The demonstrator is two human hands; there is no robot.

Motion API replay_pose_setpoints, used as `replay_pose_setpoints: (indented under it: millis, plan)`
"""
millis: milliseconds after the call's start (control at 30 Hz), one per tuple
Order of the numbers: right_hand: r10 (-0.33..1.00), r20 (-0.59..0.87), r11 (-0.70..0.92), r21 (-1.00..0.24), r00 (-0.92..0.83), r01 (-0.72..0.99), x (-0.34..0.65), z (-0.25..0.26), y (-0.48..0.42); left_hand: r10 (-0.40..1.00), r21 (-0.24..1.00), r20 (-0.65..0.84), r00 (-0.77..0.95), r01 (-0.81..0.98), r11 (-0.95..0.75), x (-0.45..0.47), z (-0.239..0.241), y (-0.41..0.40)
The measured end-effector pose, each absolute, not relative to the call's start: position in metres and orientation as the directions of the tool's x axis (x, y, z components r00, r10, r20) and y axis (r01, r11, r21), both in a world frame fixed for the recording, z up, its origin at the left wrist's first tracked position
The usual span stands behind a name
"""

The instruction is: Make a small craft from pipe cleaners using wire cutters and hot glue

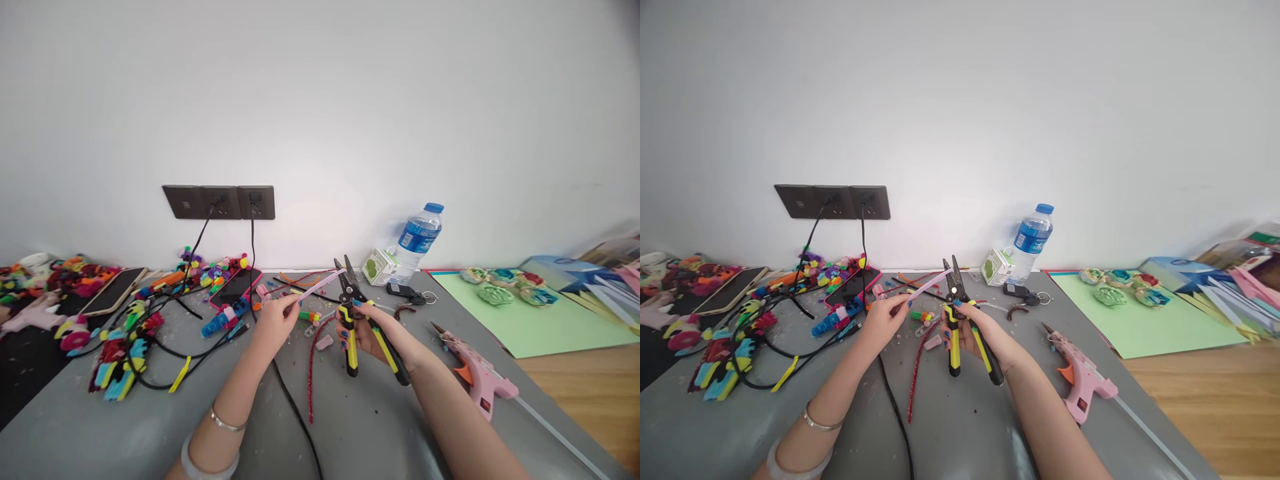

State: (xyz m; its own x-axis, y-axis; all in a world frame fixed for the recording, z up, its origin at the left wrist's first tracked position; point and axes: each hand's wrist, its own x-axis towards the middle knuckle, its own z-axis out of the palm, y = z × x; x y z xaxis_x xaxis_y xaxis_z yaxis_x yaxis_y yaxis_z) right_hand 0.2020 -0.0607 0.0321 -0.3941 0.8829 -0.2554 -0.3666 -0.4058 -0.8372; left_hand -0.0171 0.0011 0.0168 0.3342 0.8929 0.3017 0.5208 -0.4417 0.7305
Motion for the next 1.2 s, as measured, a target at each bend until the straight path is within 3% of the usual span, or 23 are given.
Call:
replay_pose_setpoints:
  millis: [600,867,933,1033,1100,1200]
  plan:
    - [0.920,-0.205,-0.327,-0.873,-0.335,-0.363,0.193,0.029,-0.062,0.894,0.738,0.258,0.366,0.522,-0.427,-0.021,0.019,0.004]
    - [0.974,-0.222,-0.216,-0.880,-0.035,-0.423,0.203,0.034,-0.053,0.920,0.820,0.257,0.294,0.437,-0.369,-0.025,0.015,0.009]
    - [0.968,-0.211,-0.161,-0.935,0.132,-0.315,0.208,0.033,-0.050,0.927,0.843,0.243,0.284,0.411,-0.347,-0.025,0.014,0.010]
    - [0.921,-0.090,-0.121,-0.991,0.379,0.058,0.215,0.026,-0.048,0.933,0.864,0.216,0.287,0.389,-0.319,-0.023,0.013,0.009]
    - [0.895,-0.009,-0.154,-0.945,0.445,0.289,0.218,0.020,-0.047,0.935,0.873,0.203,0.290,0.379,-0.307,-0.022,0.013,0.009]
    - [0.888,0.022,-0.239,-0.832,0.459,0.502,0.220,0.009,-0.044,0.935,0.887,0.201,0.293,0.351,-0.301,-0.022,0.013,0.009]
